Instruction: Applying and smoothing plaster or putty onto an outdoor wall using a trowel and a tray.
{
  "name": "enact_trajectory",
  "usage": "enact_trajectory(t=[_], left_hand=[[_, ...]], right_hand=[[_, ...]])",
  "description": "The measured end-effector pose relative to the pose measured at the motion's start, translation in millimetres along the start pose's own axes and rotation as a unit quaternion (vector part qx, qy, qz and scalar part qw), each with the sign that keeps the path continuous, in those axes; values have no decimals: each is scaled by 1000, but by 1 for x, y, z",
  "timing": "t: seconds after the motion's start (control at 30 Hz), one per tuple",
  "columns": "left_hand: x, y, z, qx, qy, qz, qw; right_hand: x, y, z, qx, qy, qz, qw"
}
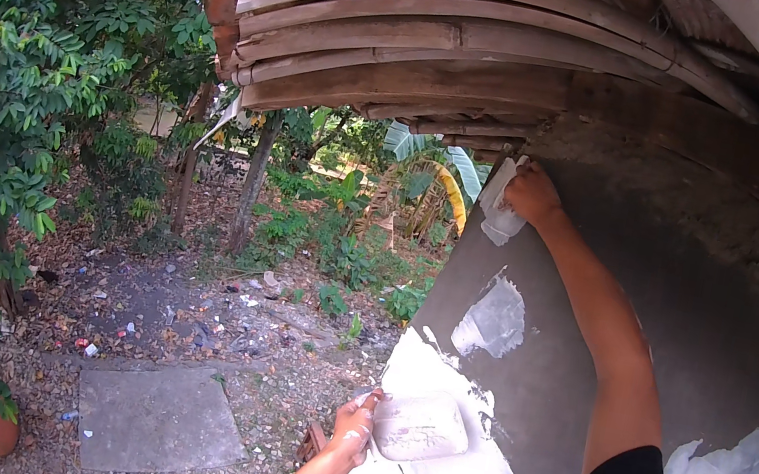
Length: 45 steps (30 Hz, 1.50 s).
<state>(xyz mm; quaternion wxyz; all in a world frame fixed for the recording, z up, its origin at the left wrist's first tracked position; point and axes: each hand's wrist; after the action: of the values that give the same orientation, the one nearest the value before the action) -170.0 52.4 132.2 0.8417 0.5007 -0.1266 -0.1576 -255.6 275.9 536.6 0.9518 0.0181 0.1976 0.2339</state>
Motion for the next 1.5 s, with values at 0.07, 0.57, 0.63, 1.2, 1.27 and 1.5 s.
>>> enact_trajectory(t=[0.07, 0.57, 0.63, 1.2, 1.27, 1.5], left_hand=[[0, -8, -3, 17, -27, 14, 999], [38, -5, 24, -52, -76, -10, 996], [39, -18, 10, -56, -88, -24, 994], [87, -19, -14, -7, -128, 27, 991], [92, -19, -14, -13, -130, 23, 991], [116, -13, -17, -41, -138, 48, 988]], right_hand=[[17, -2, -1, -42, 44, 27, 998], [184, -215, -96, -685, -138, -256, 668], [194, -228, -109, -696, -145, -290, 641], [279, -257, -137, -755, -146, -241, 593], [281, -264, -133, -752, -135, -256, 592], [296, -276, -137, -752, -131, -264, 590]])
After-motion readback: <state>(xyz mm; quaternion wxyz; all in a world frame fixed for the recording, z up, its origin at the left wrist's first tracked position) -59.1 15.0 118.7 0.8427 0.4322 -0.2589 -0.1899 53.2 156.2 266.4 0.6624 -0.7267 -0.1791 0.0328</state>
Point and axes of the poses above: each hand's wrist, its own x-axis away from the middle knuckle, its own y-axis out of the palm, z = x × y, and after that the axes turned 15 degrees about x, right-handed
